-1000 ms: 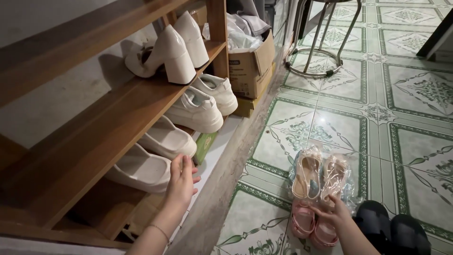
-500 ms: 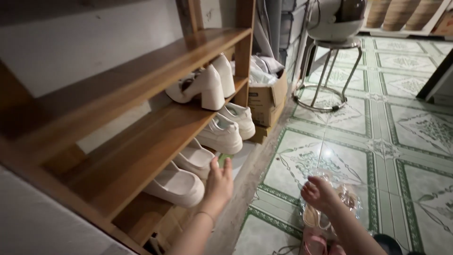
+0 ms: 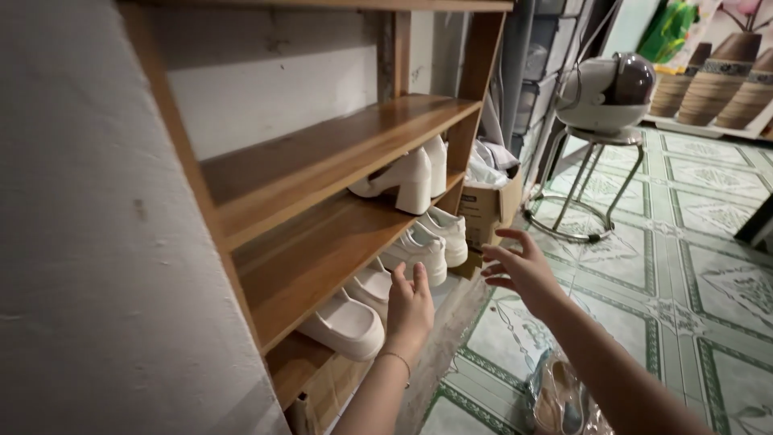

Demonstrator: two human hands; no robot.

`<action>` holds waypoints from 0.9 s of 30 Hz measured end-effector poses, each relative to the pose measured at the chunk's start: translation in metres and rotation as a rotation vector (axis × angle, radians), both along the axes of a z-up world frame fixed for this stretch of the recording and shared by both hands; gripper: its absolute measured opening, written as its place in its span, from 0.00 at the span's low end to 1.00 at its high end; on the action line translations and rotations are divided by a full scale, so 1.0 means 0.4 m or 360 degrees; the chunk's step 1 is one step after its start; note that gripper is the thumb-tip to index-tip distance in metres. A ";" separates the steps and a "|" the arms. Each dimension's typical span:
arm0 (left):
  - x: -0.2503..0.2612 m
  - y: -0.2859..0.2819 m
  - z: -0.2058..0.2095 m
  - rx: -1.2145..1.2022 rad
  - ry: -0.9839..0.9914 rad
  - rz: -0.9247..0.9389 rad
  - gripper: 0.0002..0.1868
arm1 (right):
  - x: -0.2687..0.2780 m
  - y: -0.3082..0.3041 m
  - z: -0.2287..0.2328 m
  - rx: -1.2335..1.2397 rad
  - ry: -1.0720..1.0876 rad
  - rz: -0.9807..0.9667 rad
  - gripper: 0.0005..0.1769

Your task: Organizing shoes and boxes on a wooden shelf by moving them to the floor and back

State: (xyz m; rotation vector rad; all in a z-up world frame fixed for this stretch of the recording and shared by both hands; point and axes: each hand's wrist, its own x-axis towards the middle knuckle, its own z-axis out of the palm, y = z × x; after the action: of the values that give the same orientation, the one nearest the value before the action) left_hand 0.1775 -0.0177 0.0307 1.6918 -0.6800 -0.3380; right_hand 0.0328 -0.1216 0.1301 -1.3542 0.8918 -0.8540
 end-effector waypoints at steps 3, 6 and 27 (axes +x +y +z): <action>0.039 0.013 0.064 0.0063 -0.0541 -0.0004 0.26 | 0.051 -0.006 0.079 -0.0242 0.0138 0.0083 0.36; 0.069 0.018 0.256 -0.0336 0.0190 0.0272 0.31 | 0.130 -0.028 0.163 -0.0490 0.0316 0.0156 0.40; 0.407 -0.184 0.276 0.0075 -0.0176 -0.0214 0.33 | 0.628 -0.388 0.193 -0.1955 0.1472 0.0514 0.66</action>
State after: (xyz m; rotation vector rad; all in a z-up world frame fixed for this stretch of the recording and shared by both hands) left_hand 0.3402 -0.0912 0.1411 1.7231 -0.8758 -0.3596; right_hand 0.2842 -0.2766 0.2075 -3.0206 0.7437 -0.4471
